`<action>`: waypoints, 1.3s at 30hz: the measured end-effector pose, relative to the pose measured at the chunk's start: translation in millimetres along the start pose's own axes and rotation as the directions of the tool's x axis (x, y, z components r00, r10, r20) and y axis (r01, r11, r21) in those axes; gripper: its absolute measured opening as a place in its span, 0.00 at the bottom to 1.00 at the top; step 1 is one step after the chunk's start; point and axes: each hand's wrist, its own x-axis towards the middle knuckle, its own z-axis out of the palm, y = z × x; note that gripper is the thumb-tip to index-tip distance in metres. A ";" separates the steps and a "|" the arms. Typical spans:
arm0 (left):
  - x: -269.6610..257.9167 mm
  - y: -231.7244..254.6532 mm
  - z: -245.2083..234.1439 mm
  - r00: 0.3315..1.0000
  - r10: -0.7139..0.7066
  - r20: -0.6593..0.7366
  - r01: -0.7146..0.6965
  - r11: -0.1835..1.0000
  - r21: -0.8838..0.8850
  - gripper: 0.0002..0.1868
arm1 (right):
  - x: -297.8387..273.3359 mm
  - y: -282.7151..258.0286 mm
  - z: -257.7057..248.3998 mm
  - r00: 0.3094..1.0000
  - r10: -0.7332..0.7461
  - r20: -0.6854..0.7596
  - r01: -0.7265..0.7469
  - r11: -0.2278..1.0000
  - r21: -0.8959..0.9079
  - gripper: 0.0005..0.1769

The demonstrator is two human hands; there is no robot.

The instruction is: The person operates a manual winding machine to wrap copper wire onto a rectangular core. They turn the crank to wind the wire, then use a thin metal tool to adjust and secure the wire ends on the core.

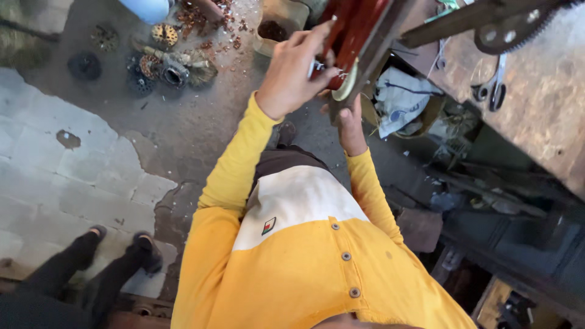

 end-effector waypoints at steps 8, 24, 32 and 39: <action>3.0 -9.1 19.1 0.992 -0.074 -0.100 0.065 0.994 -0.093 0.38 | 2.1 15.0 -13.5 0.999 -0.014 -0.036 0.015 1.000 0.009 0.57; 7.7 -11.9 59.9 0.973 -0.105 -0.204 0.120 0.991 0.061 0.36 | -7.0 39.2 -45.6 0.997 0.055 -0.063 -0.047 0.991 0.129 0.48; 14.4 -14.1 71.1 0.964 -0.153 -0.219 0.166 0.985 0.042 0.37 | 0.7 46.0 -47.6 0.999 0.008 -0.035 -0.001 0.981 0.194 0.44; 9.3 -6.8 74.6 0.968 -0.138 -0.209 0.162 0.982 0.099 0.36 | -3.3 41.9 -47.3 0.990 0.033 -0.140 -0.002 0.977 0.215 0.44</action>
